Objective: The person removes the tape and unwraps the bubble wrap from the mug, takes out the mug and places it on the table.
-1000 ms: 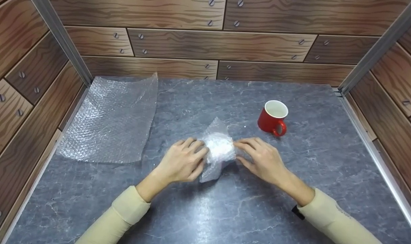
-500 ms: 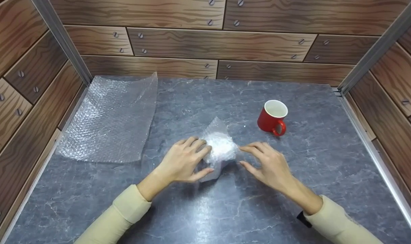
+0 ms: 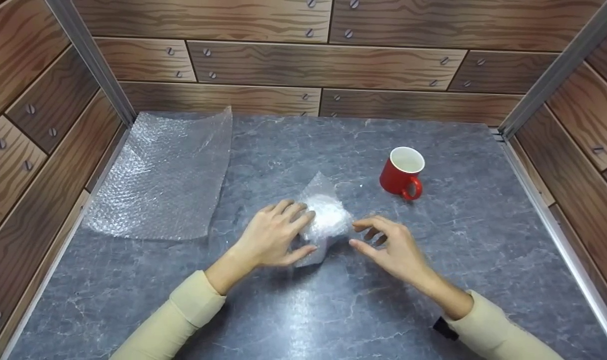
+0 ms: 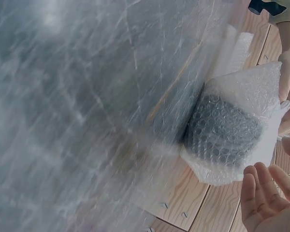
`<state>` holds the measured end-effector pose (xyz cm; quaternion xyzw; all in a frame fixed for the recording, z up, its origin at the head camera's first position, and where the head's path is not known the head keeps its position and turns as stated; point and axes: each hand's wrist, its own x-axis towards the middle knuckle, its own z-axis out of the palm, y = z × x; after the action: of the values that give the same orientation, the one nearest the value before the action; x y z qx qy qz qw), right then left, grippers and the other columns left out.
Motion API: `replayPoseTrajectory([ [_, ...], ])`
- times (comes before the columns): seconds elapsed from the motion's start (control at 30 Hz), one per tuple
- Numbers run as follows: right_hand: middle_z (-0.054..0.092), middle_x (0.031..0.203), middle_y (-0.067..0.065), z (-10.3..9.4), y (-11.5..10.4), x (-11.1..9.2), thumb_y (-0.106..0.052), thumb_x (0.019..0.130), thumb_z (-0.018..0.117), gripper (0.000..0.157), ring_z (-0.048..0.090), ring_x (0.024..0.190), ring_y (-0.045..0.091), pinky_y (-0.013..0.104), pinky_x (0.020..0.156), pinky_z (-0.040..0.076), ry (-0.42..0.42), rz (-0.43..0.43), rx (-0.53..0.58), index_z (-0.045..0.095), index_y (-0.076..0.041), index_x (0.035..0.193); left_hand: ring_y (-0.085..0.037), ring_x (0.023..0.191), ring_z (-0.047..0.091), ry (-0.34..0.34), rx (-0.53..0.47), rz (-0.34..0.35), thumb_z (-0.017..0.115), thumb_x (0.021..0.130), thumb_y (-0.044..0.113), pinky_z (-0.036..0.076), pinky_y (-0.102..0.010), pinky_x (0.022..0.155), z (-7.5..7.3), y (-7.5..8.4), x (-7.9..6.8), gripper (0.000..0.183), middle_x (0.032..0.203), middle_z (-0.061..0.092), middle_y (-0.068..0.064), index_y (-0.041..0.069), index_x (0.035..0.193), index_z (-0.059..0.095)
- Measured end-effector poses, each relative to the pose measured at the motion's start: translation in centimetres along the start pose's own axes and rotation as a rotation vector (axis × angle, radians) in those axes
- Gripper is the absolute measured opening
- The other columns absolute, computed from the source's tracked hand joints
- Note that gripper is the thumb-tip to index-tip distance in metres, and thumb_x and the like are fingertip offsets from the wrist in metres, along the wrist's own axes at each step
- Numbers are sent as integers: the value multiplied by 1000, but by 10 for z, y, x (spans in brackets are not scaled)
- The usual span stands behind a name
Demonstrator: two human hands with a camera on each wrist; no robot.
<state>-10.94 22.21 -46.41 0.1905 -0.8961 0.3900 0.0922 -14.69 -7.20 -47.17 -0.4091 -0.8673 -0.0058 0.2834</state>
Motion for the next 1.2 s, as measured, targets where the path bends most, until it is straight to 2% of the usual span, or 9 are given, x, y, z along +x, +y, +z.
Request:
replayPoseTrajectory([
  [0.13, 81, 103, -1, 4, 0, 1, -16, 83, 90, 29, 73, 81, 9, 38, 70, 65, 8, 40, 34, 79, -14, 111, -25, 114, 71, -7, -2, -7, 60, 93, 72, 65, -37, 85, 1, 1, 0, 68, 128, 71, -3, 20, 137, 63],
  [0.37, 82, 97, 2, 10, -2, 5, -16, 85, 88, 22, 70, 77, 3, 21, 70, 60, 22, 142, 123, 81, -14, 106, -25, 114, 71, -19, -13, -21, 62, 93, 70, 66, -37, 84, 2, 3, 1, 67, 130, 71, -3, 21, 139, 62],
  [0.57, 81, 94, 7, 11, -2, 9, -16, 85, 88, 21, 69, 76, 5, 20, 71, 58, 4, 203, 206, 81, -11, 104, -24, 112, 71, -38, -6, -18, 60, 95, 69, 66, -35, 82, 2, 5, 1, 65, 131, 69, -4, 21, 140, 61],
  [0.87, 80, 90, 4, 16, -3, 12, -23, 83, 90, 17, 66, 68, 8, 19, 62, 54, 2, 243, 159, 80, -15, 94, -24, 111, 71, -46, -1, -15, 60, 96, 68, 66, -35, 82, 2, 7, 2, 64, 131, 70, -4, 21, 139, 63],
  [1.2, 80, 87, 3, 19, -7, 19, -30, 86, 88, 19, 61, 65, 7, 17, 60, 50, -63, 251, 130, 79, -14, 91, -23, 107, 70, -51, 8, -25, 61, 95, 69, 66, -33, 77, 3, 6, 1, 62, 127, 68, -3, 23, 136, 62],
])
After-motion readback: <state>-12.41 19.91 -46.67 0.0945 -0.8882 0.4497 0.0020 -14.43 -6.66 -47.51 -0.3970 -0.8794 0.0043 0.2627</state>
